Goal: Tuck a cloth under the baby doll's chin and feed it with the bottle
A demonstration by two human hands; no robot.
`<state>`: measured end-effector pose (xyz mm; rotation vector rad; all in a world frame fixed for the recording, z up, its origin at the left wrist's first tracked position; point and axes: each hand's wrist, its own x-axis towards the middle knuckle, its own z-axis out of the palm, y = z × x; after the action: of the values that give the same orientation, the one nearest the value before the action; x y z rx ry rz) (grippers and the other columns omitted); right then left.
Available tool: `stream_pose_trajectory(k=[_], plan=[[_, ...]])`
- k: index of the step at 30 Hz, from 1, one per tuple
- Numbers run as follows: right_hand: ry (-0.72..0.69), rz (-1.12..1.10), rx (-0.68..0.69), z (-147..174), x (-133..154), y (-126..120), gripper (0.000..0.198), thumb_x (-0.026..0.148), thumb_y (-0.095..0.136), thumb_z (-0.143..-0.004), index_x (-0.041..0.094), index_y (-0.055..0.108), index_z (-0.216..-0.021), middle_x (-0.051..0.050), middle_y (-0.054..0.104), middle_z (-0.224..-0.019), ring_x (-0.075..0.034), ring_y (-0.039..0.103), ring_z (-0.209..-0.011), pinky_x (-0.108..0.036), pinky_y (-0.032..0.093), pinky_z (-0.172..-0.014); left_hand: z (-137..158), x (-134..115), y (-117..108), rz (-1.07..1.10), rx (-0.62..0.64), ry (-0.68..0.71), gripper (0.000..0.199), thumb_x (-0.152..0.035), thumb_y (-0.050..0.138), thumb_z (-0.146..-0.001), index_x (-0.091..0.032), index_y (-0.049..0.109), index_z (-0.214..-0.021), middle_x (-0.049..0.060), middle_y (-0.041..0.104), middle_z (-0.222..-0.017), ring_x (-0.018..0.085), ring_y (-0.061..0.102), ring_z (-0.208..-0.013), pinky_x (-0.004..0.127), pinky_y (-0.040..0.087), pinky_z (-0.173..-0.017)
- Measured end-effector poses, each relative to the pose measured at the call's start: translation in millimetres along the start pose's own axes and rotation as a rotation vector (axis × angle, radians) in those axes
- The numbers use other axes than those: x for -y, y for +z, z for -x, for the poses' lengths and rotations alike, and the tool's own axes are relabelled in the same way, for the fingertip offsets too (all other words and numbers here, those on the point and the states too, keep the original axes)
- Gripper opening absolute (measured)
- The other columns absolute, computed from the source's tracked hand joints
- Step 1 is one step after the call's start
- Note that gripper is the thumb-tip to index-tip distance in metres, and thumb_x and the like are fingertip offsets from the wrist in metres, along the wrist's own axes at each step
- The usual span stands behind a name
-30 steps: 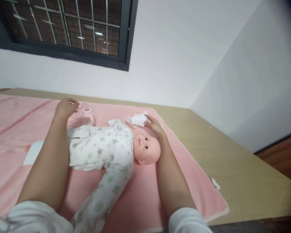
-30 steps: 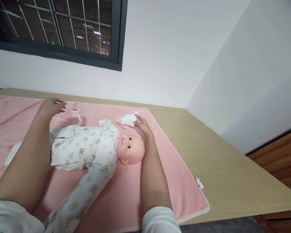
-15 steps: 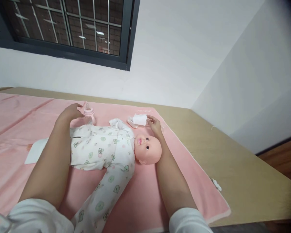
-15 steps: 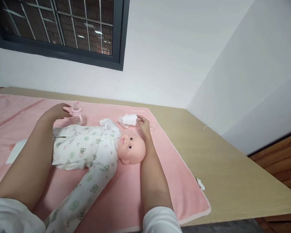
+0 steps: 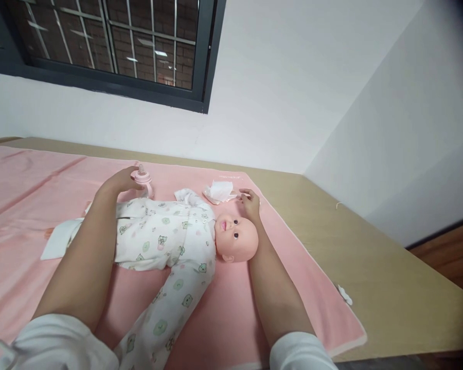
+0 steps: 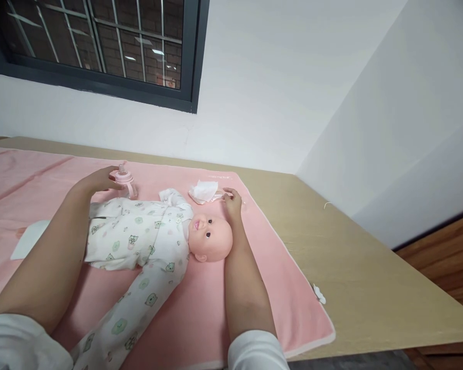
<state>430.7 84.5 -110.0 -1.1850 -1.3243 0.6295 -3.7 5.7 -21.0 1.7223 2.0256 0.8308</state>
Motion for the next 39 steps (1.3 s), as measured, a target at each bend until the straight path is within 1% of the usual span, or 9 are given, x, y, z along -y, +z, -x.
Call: stream_pose_trajectory(k=[6,10,13,16,20,24,29,33,39], plan=[[-0.083,0.379,-0.261,6,12,-11,0.031,0.018,0.039,-0.078,0.016,0.069,-0.086,-0.013,0.071,-0.102,-0.025,0.058,-0.103,-0.042,0.043,-0.099,0,-2,2,-0.05,0.041,-0.075,0.065,-0.034,0.07,-0.06,-0.018,0.056,-0.121,0.015,0.066,-0.125,0.035,0.066,-0.11,0.041,0.052,-0.094],[-0.015,0.595,-0.46,11,21,-18,0.036,0.018,0.043,-0.081,0.015,0.068,-0.108,-0.017,0.062,-0.127,-0.032,0.042,-0.131,-0.05,0.03,-0.112,-1,-2,6,-0.033,0.005,-0.054,0.06,-0.033,0.071,-0.056,-0.017,0.056,-0.112,0.014,0.066,-0.12,0.035,0.066,-0.109,0.039,0.052,-0.091],[0.161,0.64,-0.451,12,21,-20,0.054,0.021,0.05,-0.083,0.014,0.053,-0.136,-0.019,0.049,-0.146,-0.035,0.036,-0.14,-0.054,0.027,-0.115,0,-5,8,-0.025,0.004,-0.036,0.055,-0.029,0.071,-0.056,-0.017,0.055,-0.107,0.011,0.068,-0.111,0.034,0.066,-0.105,0.038,0.052,-0.088],[0.352,0.659,-0.346,12,18,-21,0.07,0.02,0.056,-0.082,0.012,0.037,-0.149,-0.022,0.047,-0.148,-0.037,0.042,-0.138,-0.053,0.03,-0.114,1,-9,9,-0.019,-0.009,-0.038,0.056,-0.026,0.072,-0.054,-0.017,0.054,-0.106,0.01,0.068,-0.107,0.034,0.066,-0.104,0.038,0.051,-0.089],[0.425,0.72,-0.267,14,15,-25,0.061,0.022,0.059,-0.084,0.013,0.046,-0.143,-0.02,0.059,-0.136,-0.038,0.048,-0.133,-0.049,0.034,-0.112,5,-16,9,0.012,-0.063,-0.067,0.057,-0.026,0.077,-0.048,-0.02,0.056,-0.1,0.009,0.068,-0.111,0.034,0.066,-0.105,0.038,0.051,-0.091],[0.438,0.644,-0.306,7,18,-31,0.058,0.025,0.068,-0.079,0.018,0.051,-0.134,-0.017,0.066,-0.126,-0.034,0.054,-0.127,-0.047,0.04,-0.108,15,-28,4,0.12,-0.106,-0.06,0.062,-0.027,0.076,-0.053,-0.018,0.058,-0.112,0.009,0.068,-0.112,0.032,0.066,-0.105,0.038,0.051,-0.092],[0.151,0.133,-0.337,-15,60,-41,0.057,0.03,0.077,-0.068,0.017,0.056,-0.119,-0.012,0.067,-0.121,-0.026,0.064,-0.11,-0.045,0.049,-0.103,30,-58,1,0.3,-0.144,0.098,0.067,-0.029,0.078,-0.058,-0.017,0.061,-0.122,0.006,0.068,-0.115,0.027,0.064,-0.108,0.035,0.051,-0.092],[-0.167,-0.131,-0.059,-8,129,-32,0.06,0.04,0.078,-0.071,0.017,0.058,-0.122,-0.011,0.067,-0.12,-0.022,0.065,-0.111,-0.042,0.052,-0.102,45,-97,11,0.388,-0.132,0.23,0.068,-0.027,0.076,-0.056,-0.018,0.063,-0.122,0.007,0.071,-0.113,0.028,0.067,-0.104,0.034,0.053,-0.088],[-0.38,-0.208,0.256,43,195,16,0.072,0.055,0.077,-0.076,0.023,0.055,-0.136,-0.008,0.065,-0.126,-0.025,0.062,-0.121,-0.045,0.05,-0.107,76,-142,37,0.334,-0.088,0.56,0.057,-0.028,0.073,-0.062,-0.019,0.065,-0.117,0.005,0.072,-0.117,0.029,0.065,-0.111,0.036,0.05,-0.097]])
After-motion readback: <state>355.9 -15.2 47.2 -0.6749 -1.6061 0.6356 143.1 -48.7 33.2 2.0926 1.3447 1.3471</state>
